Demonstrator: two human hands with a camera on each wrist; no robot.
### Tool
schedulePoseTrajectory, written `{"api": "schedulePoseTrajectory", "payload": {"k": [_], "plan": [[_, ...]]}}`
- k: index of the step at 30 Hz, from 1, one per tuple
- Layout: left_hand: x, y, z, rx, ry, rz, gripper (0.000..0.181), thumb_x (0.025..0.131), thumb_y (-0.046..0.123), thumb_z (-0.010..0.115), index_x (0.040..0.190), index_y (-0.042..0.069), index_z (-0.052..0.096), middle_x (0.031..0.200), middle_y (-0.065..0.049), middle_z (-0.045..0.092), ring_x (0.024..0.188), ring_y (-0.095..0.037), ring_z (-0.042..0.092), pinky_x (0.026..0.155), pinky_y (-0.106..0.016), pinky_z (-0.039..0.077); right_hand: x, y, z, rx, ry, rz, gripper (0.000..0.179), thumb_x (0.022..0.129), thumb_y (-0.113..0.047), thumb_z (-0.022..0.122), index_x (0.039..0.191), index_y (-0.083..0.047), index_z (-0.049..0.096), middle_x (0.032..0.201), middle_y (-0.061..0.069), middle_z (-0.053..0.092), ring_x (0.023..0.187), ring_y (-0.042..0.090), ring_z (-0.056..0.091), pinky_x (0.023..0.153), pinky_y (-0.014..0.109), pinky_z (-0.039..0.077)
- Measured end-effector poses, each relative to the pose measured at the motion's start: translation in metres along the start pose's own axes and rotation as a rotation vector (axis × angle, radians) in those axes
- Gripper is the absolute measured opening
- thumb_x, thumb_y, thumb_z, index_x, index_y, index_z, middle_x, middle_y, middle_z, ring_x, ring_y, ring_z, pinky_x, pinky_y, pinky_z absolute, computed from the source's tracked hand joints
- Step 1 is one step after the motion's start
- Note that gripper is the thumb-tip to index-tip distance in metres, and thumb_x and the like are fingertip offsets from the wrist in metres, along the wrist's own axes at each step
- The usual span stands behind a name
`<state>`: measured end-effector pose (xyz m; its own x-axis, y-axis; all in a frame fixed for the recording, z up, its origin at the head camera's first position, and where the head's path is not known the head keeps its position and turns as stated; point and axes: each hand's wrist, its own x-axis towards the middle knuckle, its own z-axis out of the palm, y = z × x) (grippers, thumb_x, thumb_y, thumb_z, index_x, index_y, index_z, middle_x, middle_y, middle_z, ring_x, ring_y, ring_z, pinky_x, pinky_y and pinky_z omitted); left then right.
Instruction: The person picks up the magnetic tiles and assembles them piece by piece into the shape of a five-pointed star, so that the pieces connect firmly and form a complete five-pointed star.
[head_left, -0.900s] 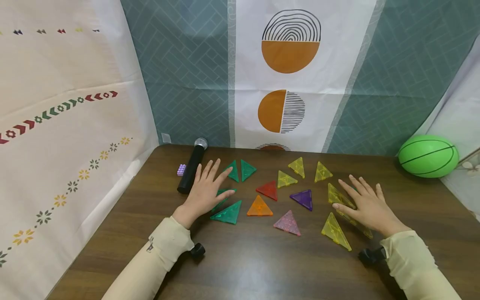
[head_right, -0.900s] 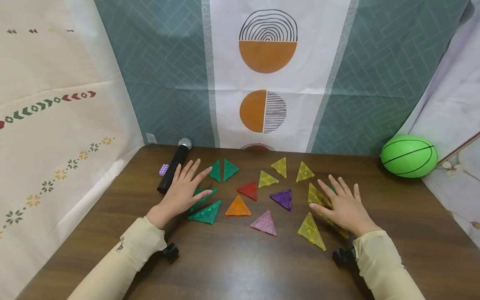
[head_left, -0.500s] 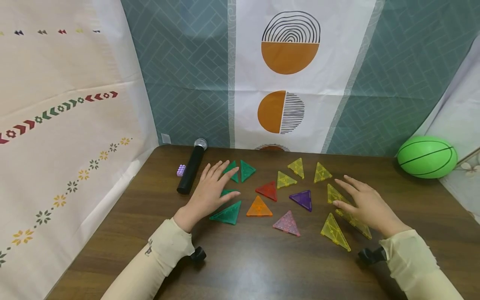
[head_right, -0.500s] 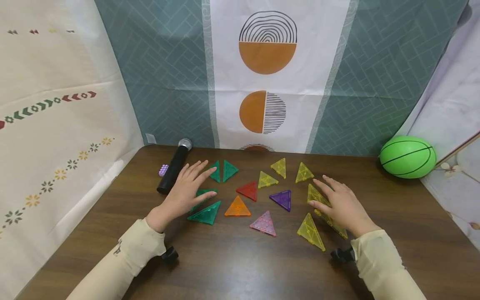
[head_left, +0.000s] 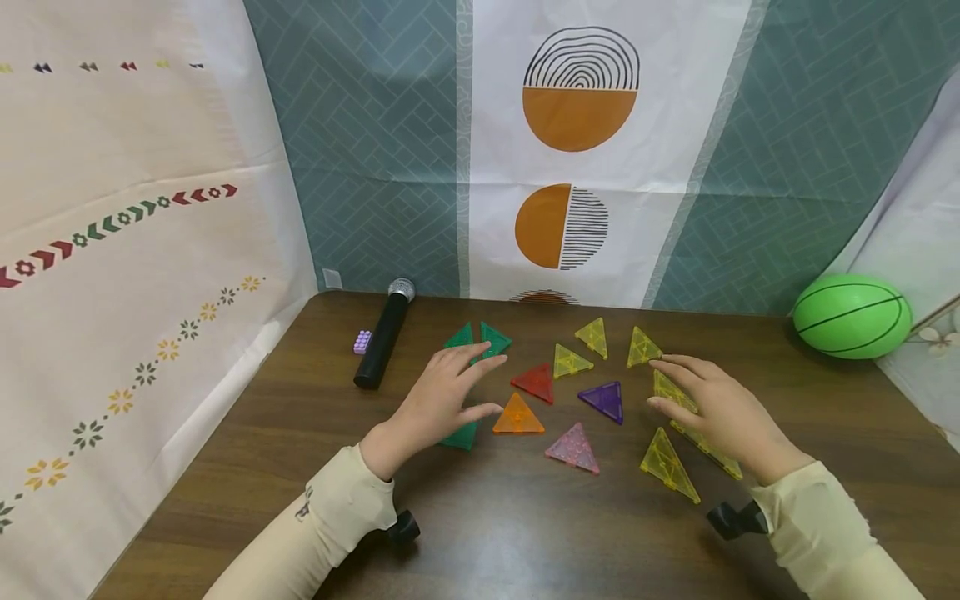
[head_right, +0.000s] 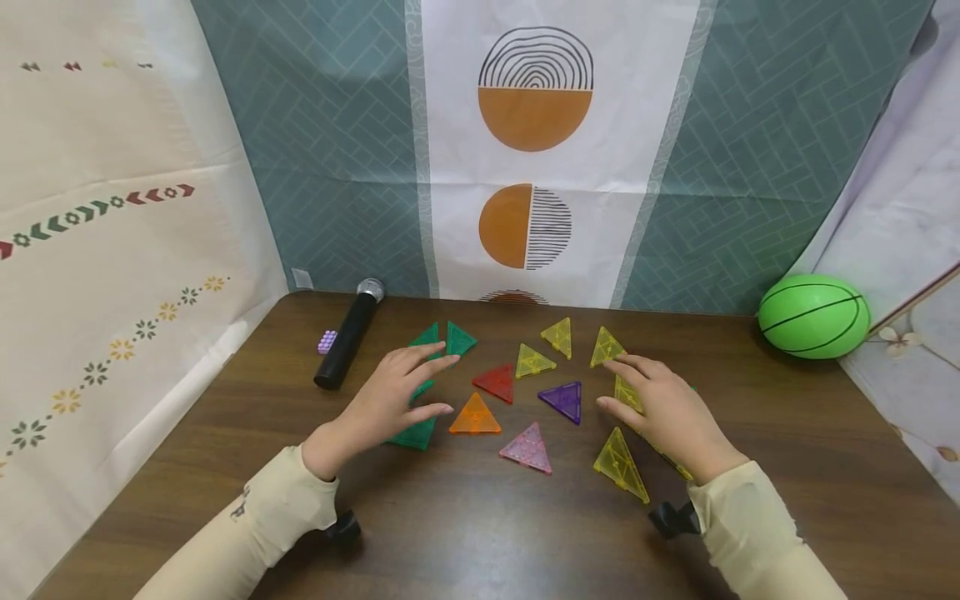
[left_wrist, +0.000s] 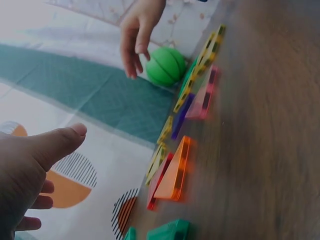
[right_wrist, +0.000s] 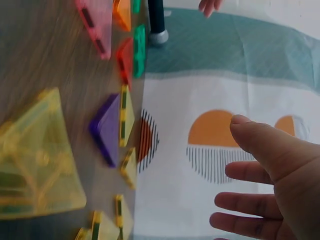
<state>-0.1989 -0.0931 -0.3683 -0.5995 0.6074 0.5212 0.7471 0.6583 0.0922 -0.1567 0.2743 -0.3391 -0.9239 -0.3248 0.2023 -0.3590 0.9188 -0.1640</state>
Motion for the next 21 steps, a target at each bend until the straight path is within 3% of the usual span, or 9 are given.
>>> {"api": "schedulePoseTrajectory", "payload": {"k": [9, 13, 21], "plan": [[0.002, 0.012, 0.010, -0.007, -0.068, 0.031, 0.062, 0.080, 0.039, 0.075, 0.134, 0.015, 0.055, 0.136, -0.012, 0.055, 0.126, -0.030, 0.051, 0.106, -0.047, 0.042, -0.001, -0.024, 0.005, 0.071, 0.068, -0.044, 0.052, 0.093, -0.038, 0.062, 0.134, -0.008, 0.055, 0.130, 0.015, 0.055, 0.118, 0.037, 0.055, 0.089, 0.053, 0.051], [0.001, 0.015, 0.017, -0.001, -0.093, 0.048, 0.060, 0.081, 0.039, 0.075, 0.133, 0.015, 0.056, 0.134, -0.012, 0.056, 0.125, -0.030, 0.052, 0.105, -0.047, 0.043, 0.000, -0.034, 0.013, 0.091, 0.072, -0.064, 0.051, 0.092, -0.038, 0.063, 0.132, -0.008, 0.056, 0.124, 0.013, 0.057, 0.106, 0.031, 0.061, 0.083, 0.046, 0.054], [0.001, 0.020, 0.031, 0.008, -0.101, 0.072, 0.054, 0.082, 0.036, 0.075, 0.129, 0.014, 0.059, 0.127, -0.012, 0.059, 0.122, -0.027, 0.053, 0.105, -0.045, 0.044, 0.004, -0.052, 0.031, 0.064, 0.006, -0.062, 0.055, 0.091, -0.047, 0.061, 0.129, -0.007, 0.059, 0.117, 0.012, 0.060, 0.096, 0.027, 0.065, 0.078, 0.042, 0.056]]}}
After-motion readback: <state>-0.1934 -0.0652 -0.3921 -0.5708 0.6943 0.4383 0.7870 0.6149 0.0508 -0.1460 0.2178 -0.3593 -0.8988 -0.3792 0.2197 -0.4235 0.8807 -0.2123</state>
